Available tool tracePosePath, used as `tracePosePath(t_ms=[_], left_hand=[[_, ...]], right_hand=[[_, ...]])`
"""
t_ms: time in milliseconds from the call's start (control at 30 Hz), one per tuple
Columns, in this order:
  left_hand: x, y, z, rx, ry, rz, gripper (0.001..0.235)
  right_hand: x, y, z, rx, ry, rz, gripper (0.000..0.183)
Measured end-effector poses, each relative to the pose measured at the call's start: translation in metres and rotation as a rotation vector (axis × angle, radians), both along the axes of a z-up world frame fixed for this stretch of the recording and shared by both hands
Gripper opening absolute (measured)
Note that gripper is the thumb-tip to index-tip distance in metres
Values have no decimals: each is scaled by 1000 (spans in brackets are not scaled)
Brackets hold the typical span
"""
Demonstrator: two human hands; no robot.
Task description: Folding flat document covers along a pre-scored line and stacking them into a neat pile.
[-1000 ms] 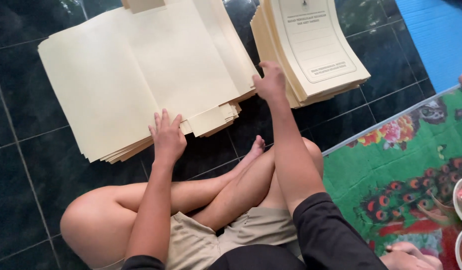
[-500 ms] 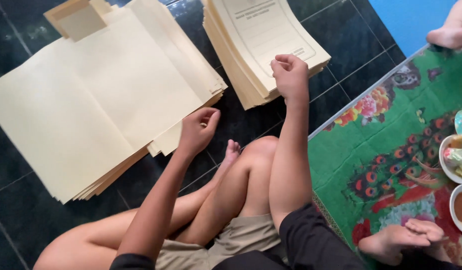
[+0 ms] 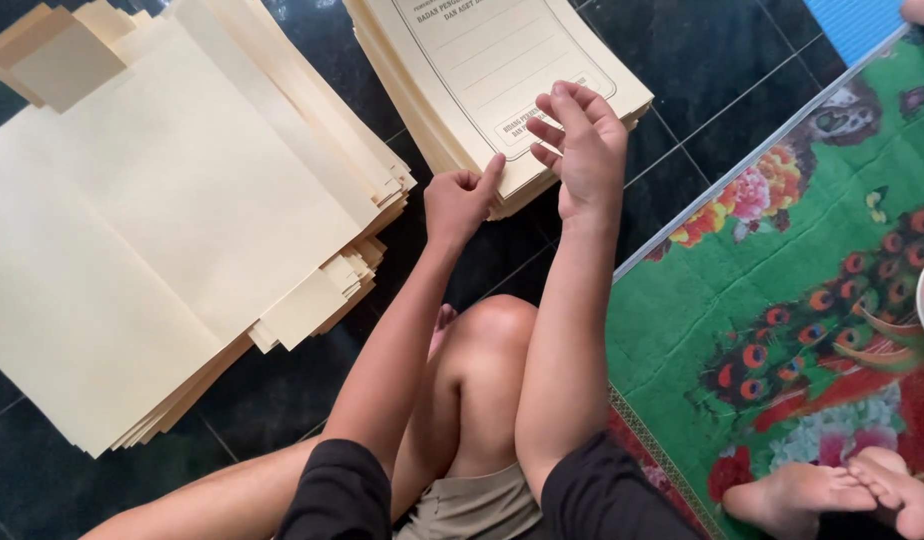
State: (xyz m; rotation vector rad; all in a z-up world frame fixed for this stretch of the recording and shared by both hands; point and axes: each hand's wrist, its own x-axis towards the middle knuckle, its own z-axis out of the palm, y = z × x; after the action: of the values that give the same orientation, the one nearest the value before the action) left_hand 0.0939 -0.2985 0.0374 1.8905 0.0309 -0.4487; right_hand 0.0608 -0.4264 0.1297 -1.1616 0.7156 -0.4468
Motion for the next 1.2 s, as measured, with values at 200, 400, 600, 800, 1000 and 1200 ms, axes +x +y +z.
tracePosePath(t_ms=[200, 400, 600, 800, 1000, 1200], left_hand=[[0, 6, -11, -251, 68, 10, 43], [-8, 29, -5, -349, 36, 43, 33], [-22, 106, -4, -640, 156, 180, 38], [-70, 225, -12, -777, 166, 339, 44], [-113, 310, -3, -769, 94, 417, 43], [-123, 342, -72, -787, 66, 528, 40]], right_hand=[[4, 2, 4, -32, -20, 36, 26], [2, 12, 10, -71, -24, 72, 23], [3, 30, 12, -197, 67, 135, 21], [13, 71, -17, -885, 576, 619, 80], [10, 158, -2, -988, 496, 853, 85], [6, 214, -27, -1078, 434, 902, 91]])
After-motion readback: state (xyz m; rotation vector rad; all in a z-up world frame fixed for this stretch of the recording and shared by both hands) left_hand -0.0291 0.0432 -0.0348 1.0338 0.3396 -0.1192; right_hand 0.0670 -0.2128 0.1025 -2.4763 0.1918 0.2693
